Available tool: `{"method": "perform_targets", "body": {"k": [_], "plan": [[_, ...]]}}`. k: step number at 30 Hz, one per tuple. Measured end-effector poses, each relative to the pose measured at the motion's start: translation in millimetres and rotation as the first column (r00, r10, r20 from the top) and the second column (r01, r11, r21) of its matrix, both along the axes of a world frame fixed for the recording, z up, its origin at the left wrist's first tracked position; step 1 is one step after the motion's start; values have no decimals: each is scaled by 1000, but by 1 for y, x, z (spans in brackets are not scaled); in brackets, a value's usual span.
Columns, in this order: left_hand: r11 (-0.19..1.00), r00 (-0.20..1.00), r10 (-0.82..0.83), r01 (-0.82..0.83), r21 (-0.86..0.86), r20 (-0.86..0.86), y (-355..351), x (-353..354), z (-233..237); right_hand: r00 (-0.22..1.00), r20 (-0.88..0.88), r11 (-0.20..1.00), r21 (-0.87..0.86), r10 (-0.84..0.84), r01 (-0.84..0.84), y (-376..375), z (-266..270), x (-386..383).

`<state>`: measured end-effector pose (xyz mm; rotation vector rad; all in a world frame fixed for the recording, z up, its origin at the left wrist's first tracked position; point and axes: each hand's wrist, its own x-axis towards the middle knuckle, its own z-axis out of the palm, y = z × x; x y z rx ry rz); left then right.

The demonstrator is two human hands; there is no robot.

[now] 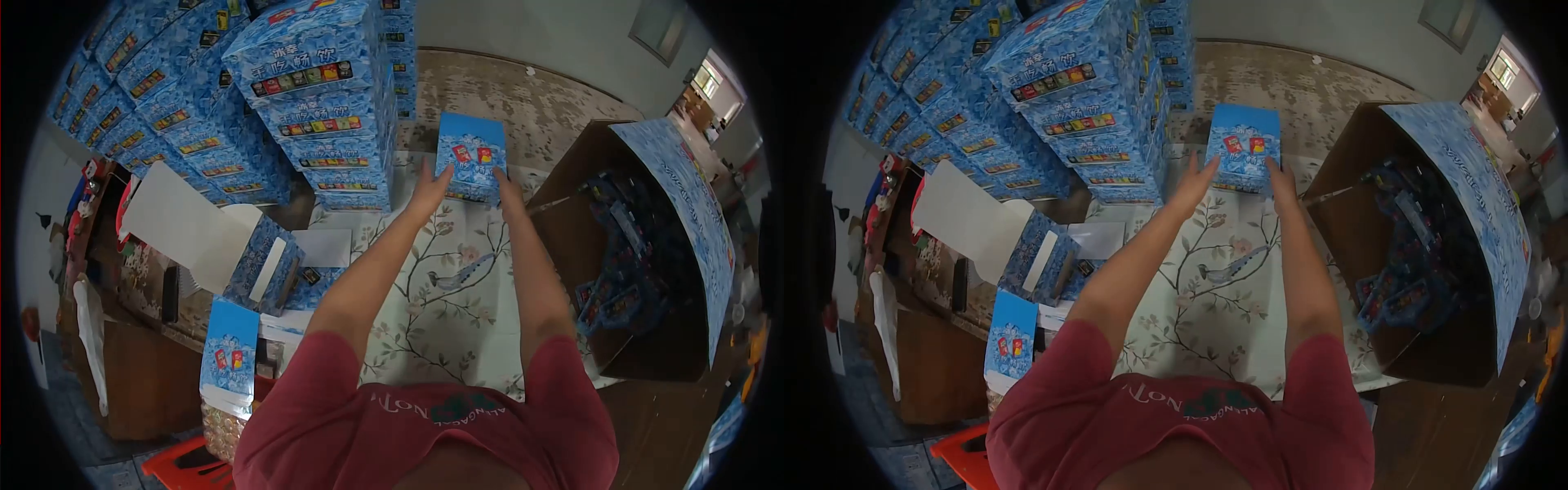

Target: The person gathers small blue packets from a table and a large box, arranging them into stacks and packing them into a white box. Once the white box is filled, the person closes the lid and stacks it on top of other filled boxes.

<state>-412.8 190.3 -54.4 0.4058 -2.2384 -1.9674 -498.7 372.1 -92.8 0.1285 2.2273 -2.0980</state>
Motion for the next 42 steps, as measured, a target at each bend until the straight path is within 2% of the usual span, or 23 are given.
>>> {"method": "perform_targets", "body": {"k": [1, 2, 4, 5, 6, 7, 8, 9, 11, 13, 15, 17, 19, 21, 23, 24, 27, 30, 33, 35, 39, 41, 42], "plan": [[985, 985, -32, 2, 172, 172, 2, -11, 1, 1000, -4, 998, -68, -14, 14, 0, 2, 8], [985, 986, -34, 6, 172, 162, 9, -14, 0, 1000, -15, 998, -69, -16, 15, 5, 2, 12], [965, 975, -143, 176, 195, -173, 19, -4, 2, 998, 60, 917, -397, -20, 42, 5, 1, 18], [971, 975, -118, 153, 185, -188, 24, 2, 5, 994, 108, 857, -514, 22, 36, 8, 5, 26], [995, 951, -89, 71, -73, -295, 31, 9, 10, 985, 154, 783, -620, 77, 36, 14, 11, 36], [948, 916, -85, -47, -314, -393, 34, 17, 16, 983, 128, 705, -710, 133, -3, 18, 15, 47], [946, 914, -57, -79, -315, -401, 35, 29, 28, 977, 104, 617, -786, 185, -33, 17, 22, 58], [921, 864, -88, -119, -372, -496, 38, 44, 48, 973, 97, 617, -785, 211, -55, 13, 37, 70], [888, 803, -125, -171, -427, -582, 37, 72, 92, 999, -7, 572, -820, 52, -36, 11, 84, 101], [896, 620, -198, -198, -397, -759, 35, 98, 141, 983, -149, 577, -814, -105, -62, 0, 150, 133], [870, 508, -266, -239, -431, -819, 28, 121, 190, 918, -375, 532, -808, -132, -254, -3, 201, 147], [794, 396, -275, -420, -439, -876, 18, 136, 236, 879, -457, 566, -765, -140, -307, -13, 256, 157], [791, 241, -192, -535, -296, -951, -1, 132, 274, 823, -552, 629, -689, -134, -359, -33, 305, 153], [787, 251, -188, -540, -298, -950, -14, 120, 287, 795, -601, 648, -638, -81, -416, -68, 346, 152], [766, 272, -194, -558, -319, -942, -61, 104, 312, 738, -674, 810, -422, 21, -408, -104, 371, 144], [754, 286, -198, -567, -332, -938, -86, 95, 324, 738, -675, 807, -425, 19, -409, -117, 374, 137], [717, 322, -201, -595, -363, -925, -131, 120, 329, 658, -730, 915, -113, 187, -386, -158, 356, 99], [682, 358, -215, -611, -402, -909, -145, 131, 331, 593, -725, 931, 200, 351, -307, -186, 339, 80], [672, 403, -238, -589, -449, -884, -152, 125, 329, 605, -732, 950, 241, 314, -200, -181, 347, 127], [674, 448, -254, -554, -489, -857, -163, 116, 322, 598, -739, 951, 248, 310, -186, -147, 347, 126], [615, 613, -193, -533, -581, -766, -191, 115, 282, 478, -759, 890, 301, 442, -343, -107, 312, 126], [556, 704, -135, -529, -641, -697, -189, 157, 248, 399, -767, 833, 306, 502, -461, -102, 280, 127], [528, 735, -109, -527, -666, -669, -197, 169, 241, 500, -728, 854, 229, 469, -467, -81, 252, 145]]}}
